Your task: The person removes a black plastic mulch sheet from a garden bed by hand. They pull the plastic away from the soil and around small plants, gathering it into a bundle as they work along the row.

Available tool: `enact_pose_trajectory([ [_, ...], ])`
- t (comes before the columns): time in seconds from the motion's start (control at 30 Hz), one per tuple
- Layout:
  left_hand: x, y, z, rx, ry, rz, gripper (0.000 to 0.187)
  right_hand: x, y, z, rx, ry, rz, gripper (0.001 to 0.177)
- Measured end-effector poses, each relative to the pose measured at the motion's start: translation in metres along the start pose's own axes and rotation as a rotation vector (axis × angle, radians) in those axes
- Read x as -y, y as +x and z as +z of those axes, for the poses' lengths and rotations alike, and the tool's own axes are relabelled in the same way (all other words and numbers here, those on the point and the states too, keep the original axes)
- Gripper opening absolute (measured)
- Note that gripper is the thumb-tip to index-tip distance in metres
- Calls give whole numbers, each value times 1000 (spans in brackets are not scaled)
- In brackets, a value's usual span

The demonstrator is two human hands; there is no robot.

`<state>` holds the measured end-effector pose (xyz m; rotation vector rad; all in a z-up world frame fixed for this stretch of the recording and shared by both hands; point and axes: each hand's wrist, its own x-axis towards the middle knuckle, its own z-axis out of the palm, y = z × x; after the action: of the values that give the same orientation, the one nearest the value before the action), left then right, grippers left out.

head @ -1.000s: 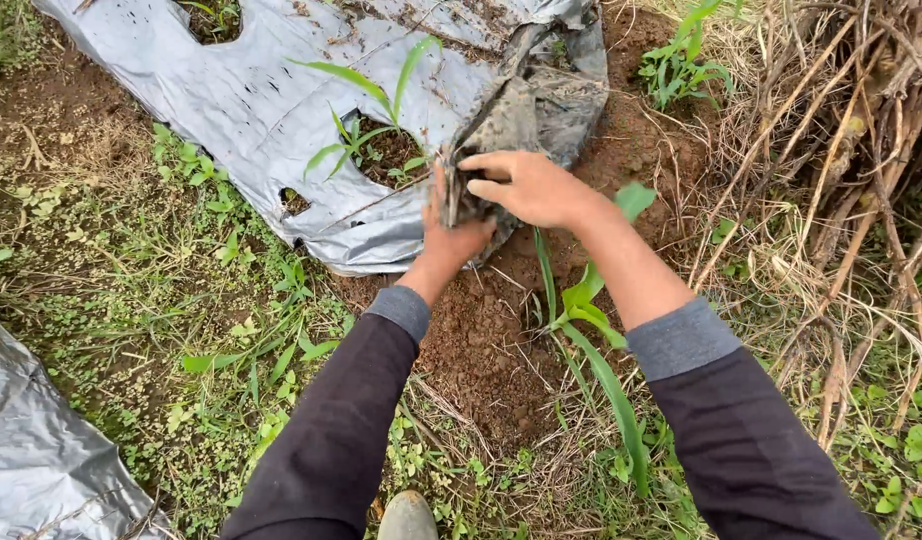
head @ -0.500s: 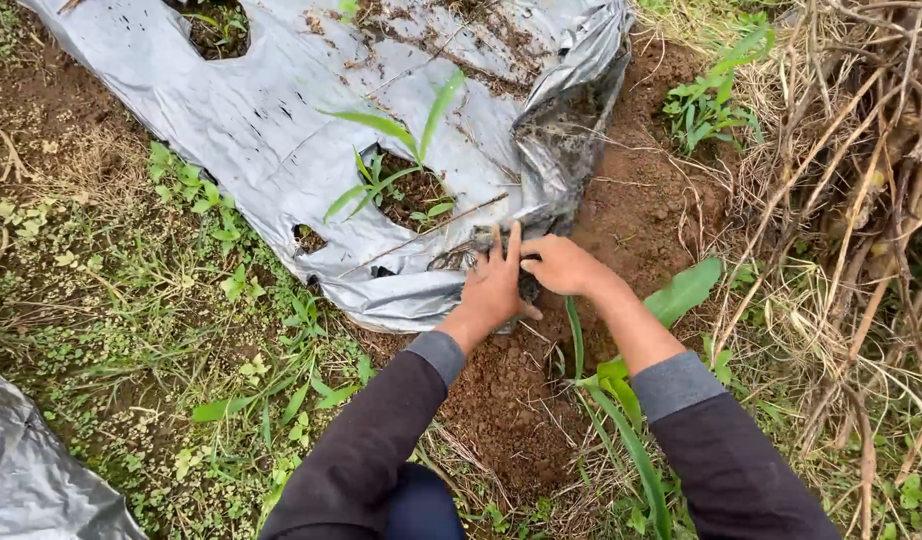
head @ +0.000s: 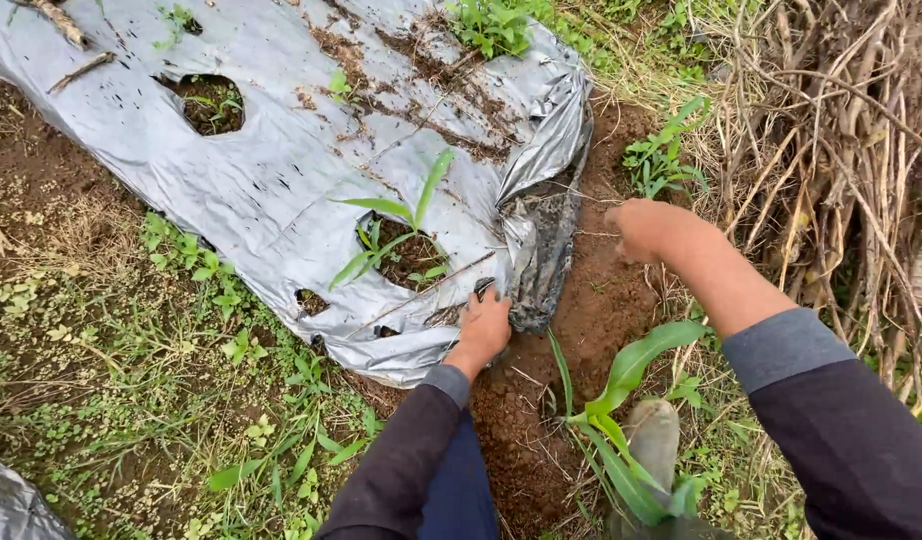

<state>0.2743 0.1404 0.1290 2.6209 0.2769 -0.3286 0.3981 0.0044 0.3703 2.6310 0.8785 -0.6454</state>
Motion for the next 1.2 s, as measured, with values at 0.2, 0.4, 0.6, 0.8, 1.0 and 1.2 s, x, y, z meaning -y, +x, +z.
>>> enact_pose_trajectory([
  [0.2,28,29,2,-86,-335,-63,43,50,23,14,59,-127,-303,74],
  [0.4,66,-55,-54,-564,-620,18,51,75,82,63,-107,-511,-526,80],
  [0.6,185,-70,-24,-884,-473,-875,51,74,140,120,-164,-624,-570,34],
  [0.8,337,-26,78,-545,-778,-1090,62,70,152,145,-209,-612,-564,30],
  [1.0,258,-52,-18,-863,-819,-1100,35,66,165,156,-244,-612,-561,30],
  [1.2,196,-47,-134,-1224,-986,-747,19,68,166,158,-267,-383,-494,33],
])
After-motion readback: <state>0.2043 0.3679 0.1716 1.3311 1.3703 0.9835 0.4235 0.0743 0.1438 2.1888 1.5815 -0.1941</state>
